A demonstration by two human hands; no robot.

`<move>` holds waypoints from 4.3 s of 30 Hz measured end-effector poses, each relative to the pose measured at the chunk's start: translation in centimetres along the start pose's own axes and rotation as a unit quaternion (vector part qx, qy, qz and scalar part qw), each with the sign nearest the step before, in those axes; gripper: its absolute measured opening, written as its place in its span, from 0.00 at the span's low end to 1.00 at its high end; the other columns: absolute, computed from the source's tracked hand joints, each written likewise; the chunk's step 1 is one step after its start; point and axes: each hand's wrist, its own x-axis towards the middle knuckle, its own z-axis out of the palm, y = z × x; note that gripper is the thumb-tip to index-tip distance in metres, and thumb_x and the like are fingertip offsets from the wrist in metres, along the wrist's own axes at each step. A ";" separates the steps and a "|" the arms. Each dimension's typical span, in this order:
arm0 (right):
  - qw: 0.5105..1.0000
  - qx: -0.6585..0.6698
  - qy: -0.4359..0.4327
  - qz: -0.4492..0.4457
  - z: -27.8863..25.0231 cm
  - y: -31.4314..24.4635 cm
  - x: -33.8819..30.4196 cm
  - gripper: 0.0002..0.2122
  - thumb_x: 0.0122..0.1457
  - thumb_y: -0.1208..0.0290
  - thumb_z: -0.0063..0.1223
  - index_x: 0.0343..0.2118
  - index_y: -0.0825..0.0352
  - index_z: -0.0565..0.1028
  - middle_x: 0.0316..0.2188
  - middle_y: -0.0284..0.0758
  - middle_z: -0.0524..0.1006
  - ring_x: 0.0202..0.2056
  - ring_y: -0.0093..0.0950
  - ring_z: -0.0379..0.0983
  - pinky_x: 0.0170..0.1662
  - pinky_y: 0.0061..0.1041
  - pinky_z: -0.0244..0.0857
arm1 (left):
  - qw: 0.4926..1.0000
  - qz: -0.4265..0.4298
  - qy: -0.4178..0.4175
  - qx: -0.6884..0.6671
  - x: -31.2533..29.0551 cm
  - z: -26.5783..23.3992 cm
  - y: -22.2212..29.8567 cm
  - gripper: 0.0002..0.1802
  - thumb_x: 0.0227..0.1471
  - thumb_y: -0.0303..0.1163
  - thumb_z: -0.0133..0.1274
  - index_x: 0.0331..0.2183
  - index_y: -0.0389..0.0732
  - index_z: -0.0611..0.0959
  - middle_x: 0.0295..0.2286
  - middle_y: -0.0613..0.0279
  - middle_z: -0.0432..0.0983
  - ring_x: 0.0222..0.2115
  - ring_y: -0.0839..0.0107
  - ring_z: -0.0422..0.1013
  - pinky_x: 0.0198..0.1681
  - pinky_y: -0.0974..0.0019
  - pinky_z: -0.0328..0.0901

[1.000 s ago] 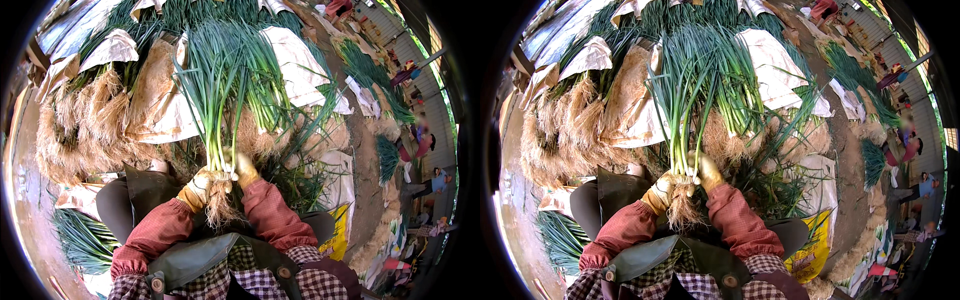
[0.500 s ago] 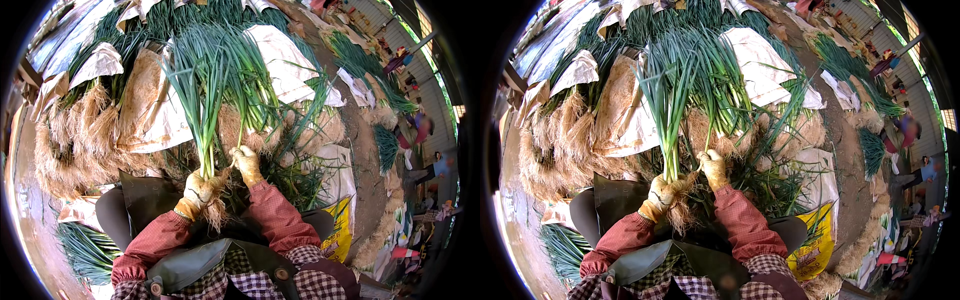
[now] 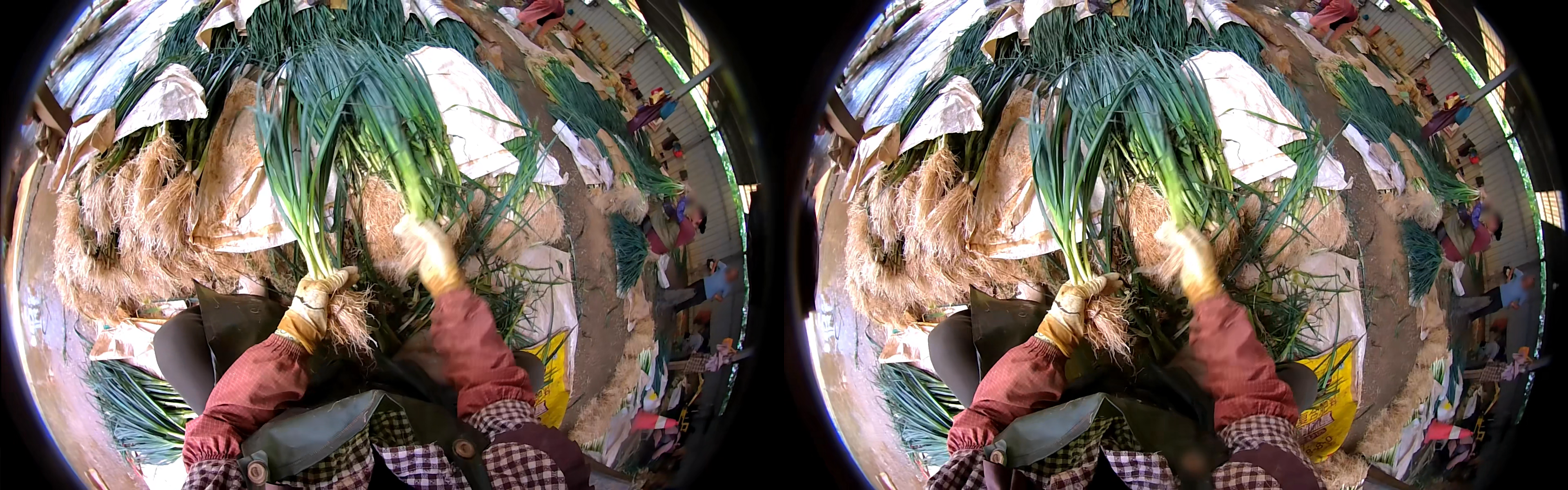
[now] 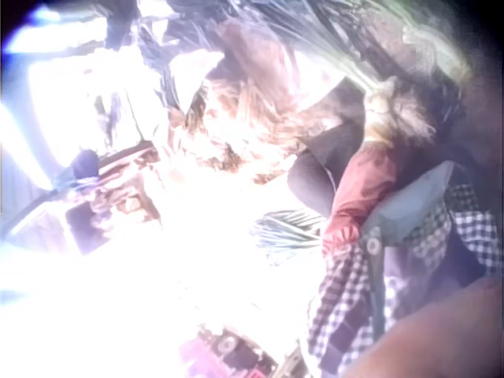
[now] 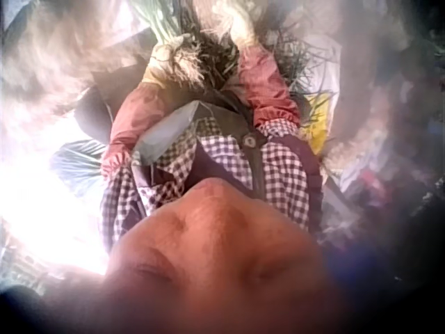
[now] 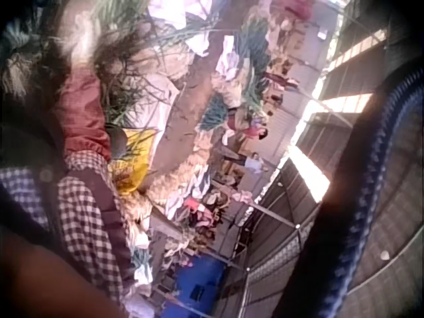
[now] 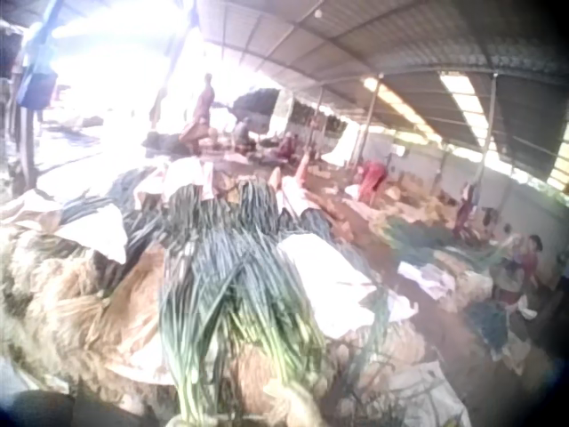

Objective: The person cleans green onions by hand, peeling away dry outer layers and cleaning the roots before grouping them into a bundle on their lap.

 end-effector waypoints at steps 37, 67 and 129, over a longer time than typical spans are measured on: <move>0.963 0.074 -0.237 0.107 1.7 -0.2 -6.7 0.09 0.54 0.75 0.48 0.39 0.69 0.70 0.20 0.29 0.71 0.16 0.14 0.64 0.17 0.11 0.60 | 0.933 -0.064 -0.296 -0.193 -4.1 2.1 -2.6 0.11 0.33 0.21 0.46 0.27 0.34 0.71 0.23 0.52 0.68 0.22 0.62 0.67 0.26 0.67 0.67; 0.979 -0.159 0.124 -0.016 -1.3 5.7 -2.9 0.05 0.54 0.73 0.48 0.27 0.69 0.73 0.20 0.29 0.72 0.17 0.14 0.63 0.19 0.12 0.58 | 0.974 0.148 -0.130 0.113 -4.6 0.3 -2.5 0.16 0.41 0.25 0.52 0.36 0.30 0.74 0.22 0.62 0.72 0.21 0.76 0.68 0.25 0.75 0.64; 0.812 -0.505 0.004 -0.292 4.2 3.6 -5.0 0.07 0.50 0.70 0.50 0.24 0.68 0.72 0.19 0.42 0.71 0.23 0.38 0.70 0.26 0.30 0.62 | 0.981 -0.050 -0.185 0.022 1.4 -2.4 -2.3 0.08 0.39 0.23 0.50 0.28 0.33 0.75 0.26 0.55 0.72 0.25 0.70 0.68 0.31 0.70 0.64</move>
